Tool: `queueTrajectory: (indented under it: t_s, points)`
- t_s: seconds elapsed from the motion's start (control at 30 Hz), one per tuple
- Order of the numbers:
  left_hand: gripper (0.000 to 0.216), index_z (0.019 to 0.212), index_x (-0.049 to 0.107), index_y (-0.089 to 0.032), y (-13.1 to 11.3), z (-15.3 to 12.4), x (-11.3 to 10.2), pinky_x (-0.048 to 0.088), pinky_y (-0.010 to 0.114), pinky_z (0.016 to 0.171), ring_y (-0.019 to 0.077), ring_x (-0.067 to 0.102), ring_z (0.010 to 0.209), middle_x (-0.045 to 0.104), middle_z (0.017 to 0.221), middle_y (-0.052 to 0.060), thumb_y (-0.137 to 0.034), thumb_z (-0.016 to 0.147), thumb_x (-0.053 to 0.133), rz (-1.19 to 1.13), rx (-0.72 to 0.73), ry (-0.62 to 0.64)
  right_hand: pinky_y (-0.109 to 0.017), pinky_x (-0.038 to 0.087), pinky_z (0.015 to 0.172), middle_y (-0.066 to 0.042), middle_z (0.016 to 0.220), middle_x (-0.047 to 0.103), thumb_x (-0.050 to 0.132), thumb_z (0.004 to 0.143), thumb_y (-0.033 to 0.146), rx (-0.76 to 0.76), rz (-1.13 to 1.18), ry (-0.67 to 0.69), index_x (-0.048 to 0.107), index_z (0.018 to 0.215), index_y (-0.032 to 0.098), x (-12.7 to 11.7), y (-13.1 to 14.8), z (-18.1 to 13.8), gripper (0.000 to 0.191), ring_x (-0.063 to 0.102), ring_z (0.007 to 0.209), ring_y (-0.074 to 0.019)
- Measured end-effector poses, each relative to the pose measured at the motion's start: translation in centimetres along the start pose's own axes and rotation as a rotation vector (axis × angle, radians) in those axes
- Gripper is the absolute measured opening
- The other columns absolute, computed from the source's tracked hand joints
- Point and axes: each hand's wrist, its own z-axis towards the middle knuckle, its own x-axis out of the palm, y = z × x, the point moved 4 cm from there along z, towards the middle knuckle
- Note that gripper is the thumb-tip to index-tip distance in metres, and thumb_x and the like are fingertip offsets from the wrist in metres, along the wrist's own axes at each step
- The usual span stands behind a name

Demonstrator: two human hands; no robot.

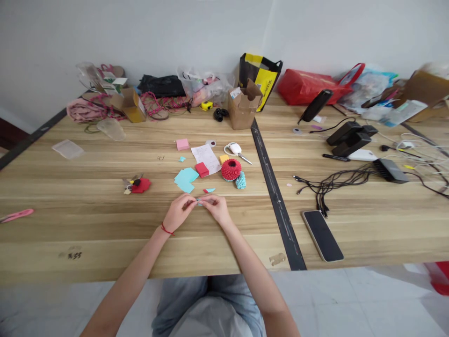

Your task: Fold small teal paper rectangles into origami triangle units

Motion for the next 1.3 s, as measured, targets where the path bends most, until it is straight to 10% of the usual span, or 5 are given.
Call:
queueTrajectory:
  t_s: [1.3]
  points:
    - [0.014, 0.082, 0.053, -0.018, 0.8, -0.1, 0.6, 0.047, 0.025, 0.069, 0.0136, 0.058, 0.073, 0.060, 0.078, 0.003, -0.032, 0.085, 0.051, -0.259, -0.183, -0.011, -0.032, 0.054, 0.067, -0.004, 0.073, 0.073, 0.075, 0.060, 0.035, 0.086, 0.069, -0.076, 0.072, 0.067, 0.020, -0.2, -0.6, -0.1, 0.016, 0.067, 0.070, -0.0217]
